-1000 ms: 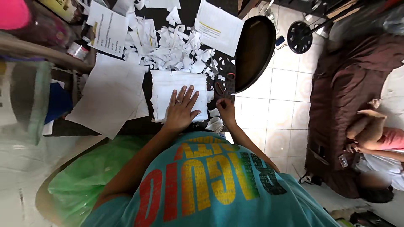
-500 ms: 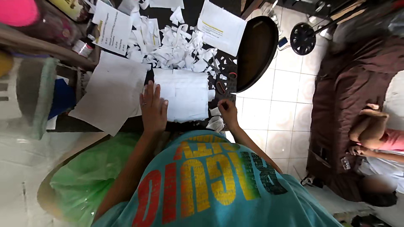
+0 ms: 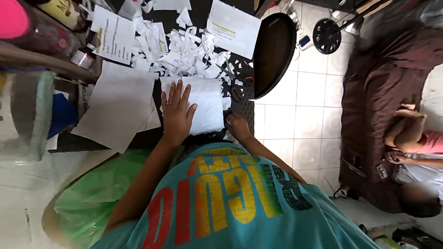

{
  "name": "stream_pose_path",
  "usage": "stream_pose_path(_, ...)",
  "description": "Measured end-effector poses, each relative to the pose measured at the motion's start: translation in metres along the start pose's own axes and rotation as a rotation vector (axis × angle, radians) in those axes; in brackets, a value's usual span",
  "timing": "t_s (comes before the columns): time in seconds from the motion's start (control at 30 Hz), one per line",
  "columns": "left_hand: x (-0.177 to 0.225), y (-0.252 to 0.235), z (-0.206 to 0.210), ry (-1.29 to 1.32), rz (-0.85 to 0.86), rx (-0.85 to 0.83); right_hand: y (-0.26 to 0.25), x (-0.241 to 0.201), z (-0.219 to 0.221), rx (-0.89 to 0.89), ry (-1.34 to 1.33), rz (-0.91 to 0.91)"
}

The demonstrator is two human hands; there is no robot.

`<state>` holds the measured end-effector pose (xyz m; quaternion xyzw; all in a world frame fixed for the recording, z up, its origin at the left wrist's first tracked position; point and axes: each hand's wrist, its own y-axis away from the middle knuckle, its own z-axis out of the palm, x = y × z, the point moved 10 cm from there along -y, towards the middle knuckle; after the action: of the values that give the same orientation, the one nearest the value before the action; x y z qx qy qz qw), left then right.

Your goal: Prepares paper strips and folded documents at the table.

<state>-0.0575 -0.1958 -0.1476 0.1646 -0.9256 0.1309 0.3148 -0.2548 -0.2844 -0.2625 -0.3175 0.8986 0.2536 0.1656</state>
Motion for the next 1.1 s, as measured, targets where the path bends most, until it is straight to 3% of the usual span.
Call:
stream_pose_path(0.2,-0.009,0.013,0.002,0.047,-0.032,0.04,0.0,0.0,-0.005,0.053,0.004,-0.002)
stream_pose_path(0.27,-0.008,0.013,0.001,0.072,-0.041,0.045,-0.003,0.016,-0.015,-0.006,-0.227,0.111)
stream_pose_path(0.33,-0.007,0.012,-0.001,0.101,-0.042,0.067,-0.003,0.039,-0.034,0.052,-0.609,0.194)
stream_pose_path(0.43,-0.002,0.009,-0.004,0.146,-0.029,0.053,0.002,0.056,-0.06,0.085,-1.16,0.181)
stream_pose_path(0.63,0.008,0.001,-0.001,0.204,-0.017,0.012,0.012,0.048,-0.084,0.042,-1.613,0.177)
stream_pose_path(0.93,0.015,0.008,-0.003,0.284,0.032,0.044,0.015,0.027,-0.084,0.037,-1.683,0.195)
stream_pose_path(1.1,0.055,0.006,0.028,0.527,0.168,-0.113,0.03,-0.024,-0.106,0.123,-1.538,0.13)
